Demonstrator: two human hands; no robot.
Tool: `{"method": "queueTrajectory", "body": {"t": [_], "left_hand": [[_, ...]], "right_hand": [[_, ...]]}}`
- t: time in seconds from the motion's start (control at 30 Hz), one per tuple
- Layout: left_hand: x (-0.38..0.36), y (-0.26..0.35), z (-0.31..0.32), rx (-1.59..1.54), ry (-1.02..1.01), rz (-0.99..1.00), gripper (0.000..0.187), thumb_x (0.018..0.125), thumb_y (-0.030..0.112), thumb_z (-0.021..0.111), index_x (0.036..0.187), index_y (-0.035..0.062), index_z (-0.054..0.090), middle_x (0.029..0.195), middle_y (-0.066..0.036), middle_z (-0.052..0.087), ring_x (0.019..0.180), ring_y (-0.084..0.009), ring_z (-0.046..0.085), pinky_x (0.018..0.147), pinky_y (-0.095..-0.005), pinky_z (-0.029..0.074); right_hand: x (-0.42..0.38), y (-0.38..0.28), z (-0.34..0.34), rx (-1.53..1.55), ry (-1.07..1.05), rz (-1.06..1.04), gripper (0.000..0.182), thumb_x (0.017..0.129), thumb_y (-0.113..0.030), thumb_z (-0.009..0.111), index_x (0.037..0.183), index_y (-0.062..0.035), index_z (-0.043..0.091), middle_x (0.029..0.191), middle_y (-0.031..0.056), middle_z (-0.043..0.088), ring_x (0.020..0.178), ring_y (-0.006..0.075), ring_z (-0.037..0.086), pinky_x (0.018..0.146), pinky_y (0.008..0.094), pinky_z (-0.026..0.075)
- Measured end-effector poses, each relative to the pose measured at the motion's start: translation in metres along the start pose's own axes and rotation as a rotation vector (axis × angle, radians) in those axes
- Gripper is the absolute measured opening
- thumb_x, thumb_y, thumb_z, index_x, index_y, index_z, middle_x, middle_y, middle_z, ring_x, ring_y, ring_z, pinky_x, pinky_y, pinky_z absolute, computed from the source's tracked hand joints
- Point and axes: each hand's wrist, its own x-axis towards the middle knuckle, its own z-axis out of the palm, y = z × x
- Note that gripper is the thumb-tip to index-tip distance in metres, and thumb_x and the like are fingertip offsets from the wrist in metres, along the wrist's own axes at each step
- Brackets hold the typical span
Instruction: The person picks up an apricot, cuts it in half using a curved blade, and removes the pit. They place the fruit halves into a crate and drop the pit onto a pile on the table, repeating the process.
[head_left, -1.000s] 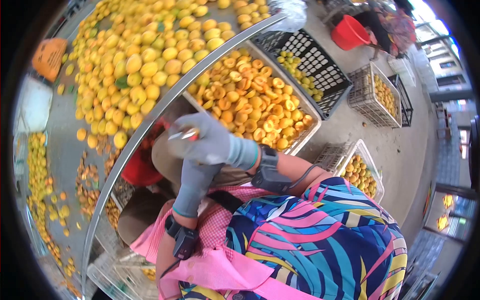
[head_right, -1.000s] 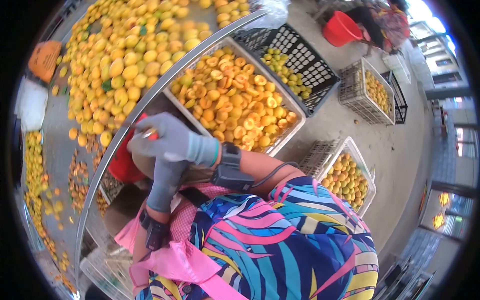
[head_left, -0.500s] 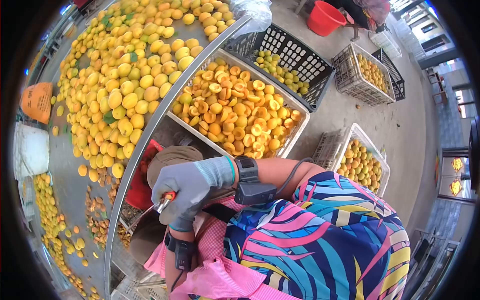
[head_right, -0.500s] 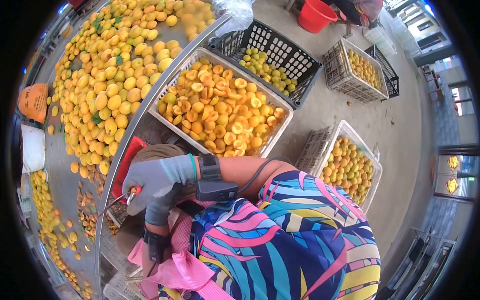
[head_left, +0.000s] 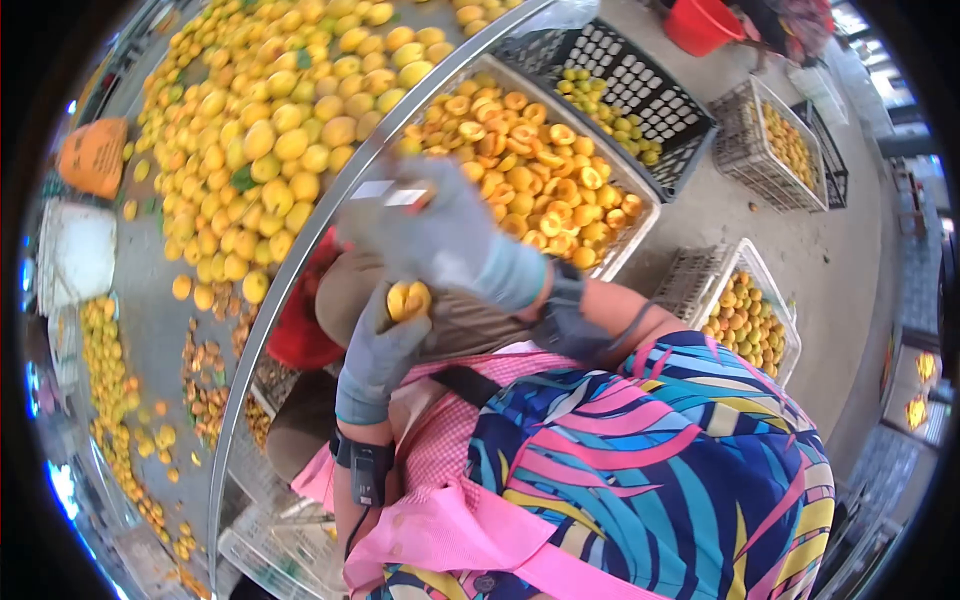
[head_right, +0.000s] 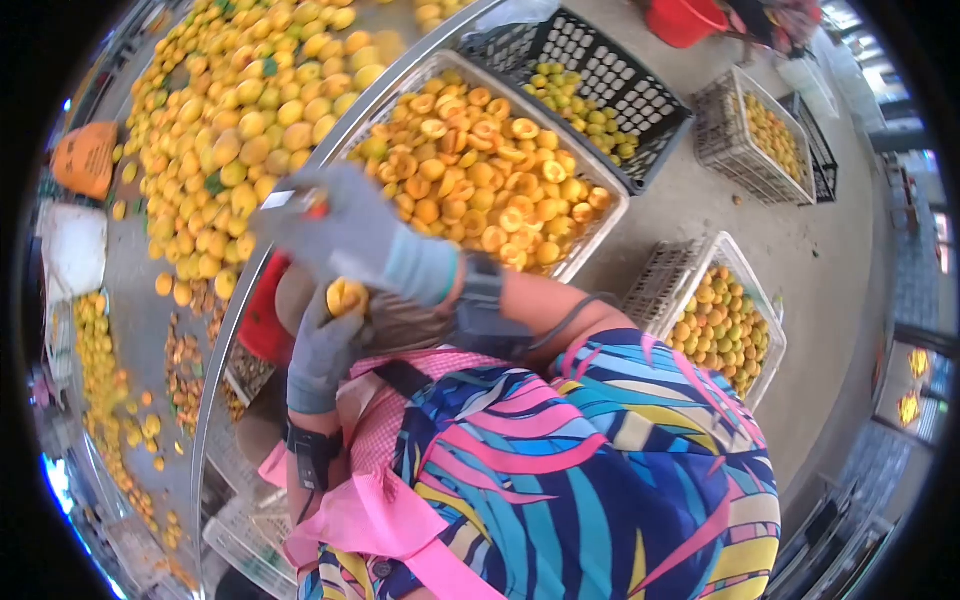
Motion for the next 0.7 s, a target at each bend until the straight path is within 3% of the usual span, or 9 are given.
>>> {"method": "queueTrajectory", "body": {"t": [0.07, 0.13, 0.2, 0.23, 0.27, 0.33, 0.4, 0.57, 0.7], "left_hand": [[-0.004, 0.017, 0.006, -0.08, 0.106, 0.146, 0.053, 0.083, 0.004, 0.057, 0.133, 0.0042, 0.04, 0.116, -0.01, 0.056, 0.1, -0.0181, 0.058, 0.08, -0.0266, 0.05], [-0.009, 0.024, 0.006, -0.049, 0.154, 0.22, 0.054, 0.084, 0.003, 0.056, 0.135, 0.0038, 0.039, 0.116, -0.01, 0.056, 0.102, -0.0175, 0.057, 0.079, -0.0264, 0.05], [-0.011, 0.031, 0.006, 0.182, 0.232, 0.24, 0.056, 0.08, 0.005, 0.062, 0.132, 0.0025, 0.042, 0.119, -0.009, 0.055, 0.108, -0.0185, 0.054, 0.083, -0.0283, 0.049], [-0.006, 0.023, -0.004, 0.505, 0.334, 0.335, 0.059, 0.072, 0.009, 0.07, 0.126, 0.0007, 0.048, 0.121, -0.01, 0.055, 0.109, -0.0231, 0.054, 0.09, -0.0318, 0.046], [-0.004, 0.024, -0.006, 0.503, 0.307, 0.33, 0.059, 0.072, 0.009, 0.07, 0.126, 0.0007, 0.048, 0.121, -0.01, 0.055, 0.109, -0.0231, 0.054, 0.09, -0.0318, 0.046], [-0.002, 0.027, -0.002, 0.818, 0.336, 0.502, 0.06, 0.066, 0.012, 0.074, 0.121, 0.001, 0.052, 0.121, -0.012, 0.055, 0.11, -0.0267, 0.054, 0.095, -0.0341, 0.042], [-0.003, 0.03, 0.001, 0.938, 0.349, 0.424, 0.06, 0.065, 0.014, 0.074, 0.121, 0.0033, 0.053, 0.122, -0.013, 0.055, 0.111, -0.0285, 0.054, 0.095, -0.0355, 0.042], [-0.003, 0.028, -0.002, 0.825, 0.367, 0.279, 0.059, 0.066, 0.012, 0.073, 0.121, 0.0038, 0.054, 0.122, -0.012, 0.056, 0.109, -0.0236, 0.055, 0.094, -0.0319, 0.043], [-0.008, 0.026, -0.01, 0.707, 0.38, 0.32, 0.056, 0.067, 0.012, 0.072, 0.12, 0.0034, 0.055, 0.123, -0.011, 0.055, 0.11, -0.0212, 0.055, 0.093, -0.031, 0.042]], "right_hand": [[-0.006, -0.019, -0.011, 0.037, 0.05, 0.075, 0.024, 0.08, -0.022, 0.067, 0.087, 0.0001, 0.063, 0.062, -0.0018, 0.057, 0.055, 0.0018, 0.052, 0.046, 0.0197, 0.04], [-0.012, -0.01, -0.012, 0.059, 0.045, 0.121, 0.024, 0.08, -0.024, 0.066, 0.09, -0.0021, 0.063, 0.069, 0.0005, 0.059, 0.057, 0.0027, 0.052, 0.049, 0.0198, 0.041], [-0.017, 0.038, -0.016, -0.086, 0.016, 0.017, 0.023, 0.082, -0.022, 0.065, 0.096, -0.0031, 0.061, 0.069, -0.0005, 0.058, 0.052, 0.0033, 0.05, 0.044, 0.0198, 0.038], [-0.019, 0.053, -0.017, -0.238, -0.01, -0.08, 0.024, 0.083, -0.02, 0.064, 0.101, -0.0041, 0.06, 0.069, -0.0015, 0.057, 0.046, 0.0038, 0.047, 0.039, 0.0198, 0.034], [-0.023, 0.055, -0.013, -0.247, 0.016, -0.078, 0.024, 0.083, -0.02, 0.064, 0.101, -0.0041, 0.06, 0.069, -0.0015, 0.057, 0.046, 0.0038, 0.047, 0.039, 0.0198, 0.034], [-0.035, 0.058, -0.007, -0.069, -0.009, 0.167, 0.029, 0.083, -0.023, 0.064, 0.105, -0.0059, 0.057, 0.072, -0.0006, 0.056, 0.049, 0.0052, 0.048, 0.04, 0.0208, 0.036], [-0.04, 0.031, -0.008, 0.03, -0.051, 0.477, 0.034, 0.083, -0.026, 0.063, 0.108, -0.0061, 0.054, 0.068, -0.0009, 0.054, 0.048, 0.0058, 0.049, 0.041, 0.0213, 0.039], [-0.044, 0.026, -0.014, 0.064, -0.197, 0.485, 0.032, 0.086, -0.033, 0.056, 0.101, -0.0055, 0.053, 0.069, 0.0011, 0.057, 0.047, 0.0076, 0.052, 0.039, 0.0201, 0.041], [-0.041, 0.038, -0.006, 0.171, -0.213, 0.464, 0.026, 0.087, -0.028, 0.055, 0.1, -0.0054, 0.054, 0.07, 0.0014, 0.058, 0.047, 0.0075, 0.053, 0.039, 0.0196, 0.042]]}}
